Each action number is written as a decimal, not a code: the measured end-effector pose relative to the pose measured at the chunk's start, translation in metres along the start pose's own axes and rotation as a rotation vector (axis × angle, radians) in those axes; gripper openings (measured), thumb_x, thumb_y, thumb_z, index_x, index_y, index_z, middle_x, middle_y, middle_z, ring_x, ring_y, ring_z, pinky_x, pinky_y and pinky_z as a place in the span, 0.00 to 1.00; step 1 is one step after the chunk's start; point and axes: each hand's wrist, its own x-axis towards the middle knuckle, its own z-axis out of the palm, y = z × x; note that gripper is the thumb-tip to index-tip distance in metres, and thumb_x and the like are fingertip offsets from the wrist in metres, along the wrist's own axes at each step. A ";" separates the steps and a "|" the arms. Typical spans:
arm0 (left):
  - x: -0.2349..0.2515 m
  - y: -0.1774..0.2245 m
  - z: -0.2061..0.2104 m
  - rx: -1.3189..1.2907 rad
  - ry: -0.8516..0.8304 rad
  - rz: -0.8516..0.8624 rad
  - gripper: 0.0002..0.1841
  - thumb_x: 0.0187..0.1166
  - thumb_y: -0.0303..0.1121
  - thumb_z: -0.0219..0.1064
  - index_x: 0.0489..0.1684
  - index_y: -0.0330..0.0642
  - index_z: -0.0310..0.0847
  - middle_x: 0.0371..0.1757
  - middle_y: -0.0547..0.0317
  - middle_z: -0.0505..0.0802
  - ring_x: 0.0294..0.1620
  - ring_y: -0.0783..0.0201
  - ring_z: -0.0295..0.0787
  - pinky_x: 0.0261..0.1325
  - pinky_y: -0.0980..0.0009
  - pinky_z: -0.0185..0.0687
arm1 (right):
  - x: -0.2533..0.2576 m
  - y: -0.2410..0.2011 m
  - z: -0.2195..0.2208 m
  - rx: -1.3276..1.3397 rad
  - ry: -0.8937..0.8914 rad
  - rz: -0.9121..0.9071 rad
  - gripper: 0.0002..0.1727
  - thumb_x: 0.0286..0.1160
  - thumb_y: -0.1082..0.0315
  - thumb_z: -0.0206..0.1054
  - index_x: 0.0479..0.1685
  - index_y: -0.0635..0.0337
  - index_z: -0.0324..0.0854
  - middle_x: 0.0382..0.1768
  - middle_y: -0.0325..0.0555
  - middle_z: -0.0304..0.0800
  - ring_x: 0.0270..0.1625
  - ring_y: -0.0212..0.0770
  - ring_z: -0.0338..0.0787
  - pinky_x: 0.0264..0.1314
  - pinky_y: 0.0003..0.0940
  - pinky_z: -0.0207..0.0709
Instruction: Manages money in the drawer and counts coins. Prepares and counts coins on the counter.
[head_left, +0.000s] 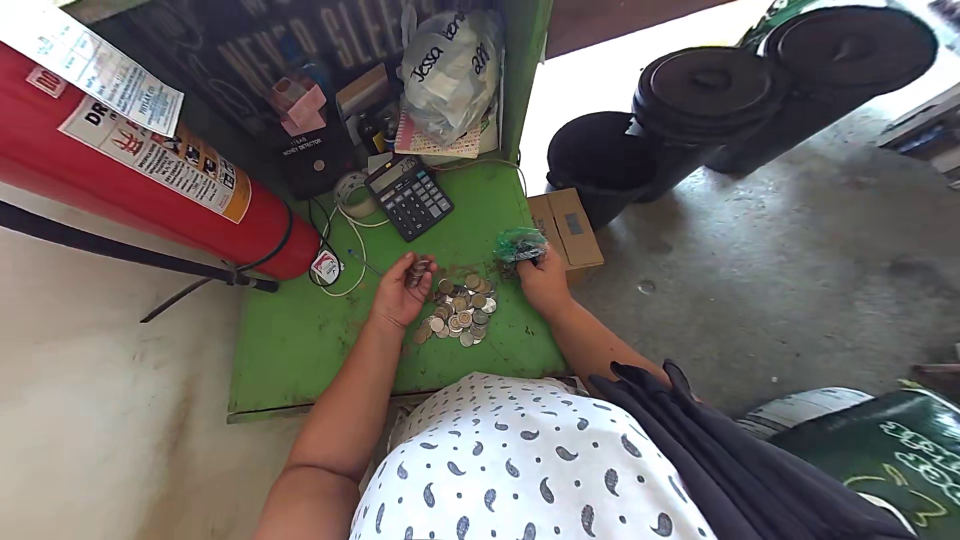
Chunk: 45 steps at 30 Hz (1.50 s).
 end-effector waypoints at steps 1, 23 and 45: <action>0.002 -0.001 0.004 -0.001 0.042 -0.004 0.07 0.90 0.32 0.55 0.45 0.44 0.78 0.48 0.49 0.93 0.42 0.62 0.96 0.43 0.73 0.93 | 0.001 0.001 0.000 0.004 -0.003 -0.005 0.16 0.75 0.76 0.59 0.59 0.66 0.84 0.56 0.50 0.90 0.60 0.34 0.89 0.66 0.36 0.83; 0.038 0.058 0.023 2.226 -0.147 0.074 0.12 0.77 0.31 0.71 0.50 0.31 0.89 0.53 0.33 0.92 0.61 0.33 0.88 0.63 0.33 0.80 | -0.002 0.001 0.000 -0.003 -0.019 0.027 0.18 0.74 0.77 0.60 0.62 0.68 0.81 0.56 0.50 0.90 0.60 0.32 0.89 0.66 0.33 0.84; -0.062 0.068 -0.010 2.076 -0.414 0.106 0.09 0.80 0.32 0.73 0.51 0.42 0.94 0.51 0.45 0.94 0.56 0.46 0.91 0.65 0.42 0.83 | 0.002 0.014 0.000 0.046 -0.045 -0.086 0.18 0.74 0.78 0.59 0.63 0.70 0.78 0.58 0.49 0.90 0.63 0.33 0.89 0.69 0.34 0.83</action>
